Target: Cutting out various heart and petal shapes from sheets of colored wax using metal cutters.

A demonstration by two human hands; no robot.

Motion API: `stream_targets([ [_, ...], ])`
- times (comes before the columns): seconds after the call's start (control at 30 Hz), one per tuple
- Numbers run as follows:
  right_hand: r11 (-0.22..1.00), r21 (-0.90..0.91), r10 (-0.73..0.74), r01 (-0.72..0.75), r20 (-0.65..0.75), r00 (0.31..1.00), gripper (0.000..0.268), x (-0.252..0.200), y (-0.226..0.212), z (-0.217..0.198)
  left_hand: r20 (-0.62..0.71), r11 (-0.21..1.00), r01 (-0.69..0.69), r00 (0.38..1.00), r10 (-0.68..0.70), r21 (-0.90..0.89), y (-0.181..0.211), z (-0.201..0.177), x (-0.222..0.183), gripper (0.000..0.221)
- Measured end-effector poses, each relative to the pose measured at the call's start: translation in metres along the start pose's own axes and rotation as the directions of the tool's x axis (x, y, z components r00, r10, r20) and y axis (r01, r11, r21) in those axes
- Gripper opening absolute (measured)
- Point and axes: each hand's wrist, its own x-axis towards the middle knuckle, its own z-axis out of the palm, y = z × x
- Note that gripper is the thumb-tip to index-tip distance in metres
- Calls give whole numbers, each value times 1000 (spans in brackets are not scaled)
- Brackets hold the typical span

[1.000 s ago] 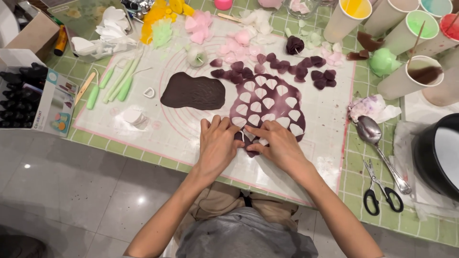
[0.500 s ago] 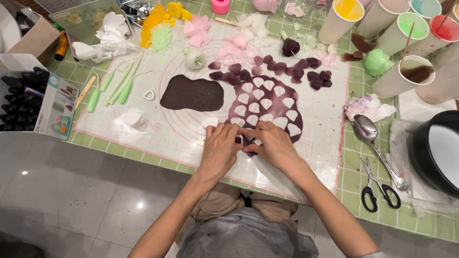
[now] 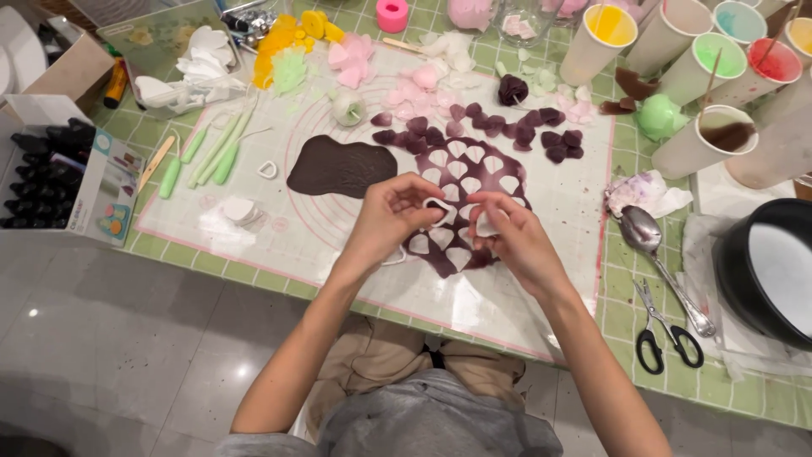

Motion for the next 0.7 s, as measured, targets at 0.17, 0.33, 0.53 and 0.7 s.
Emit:
stream_targets([
  [0.17,940,-286,-210,186,-55,976,35,-17,-6,-1,114,998,-64,991,65,-9,1,34,15,20],
  [0.33,761,-528,-481,378,-67,874,34,-29,-22,2,121,994,-103,987,106,-34,8,57,25,20],
  [0.53,552,-648,-667,525,34,744,37,-35,-44,-11,125,990,-127,983,134,-62,19,71,37,26],
  [0.7,347,-782,-698,517,152,699,33,-41,-66,-11,197,992,-116,973,123,-46,21,76,43,20],
])
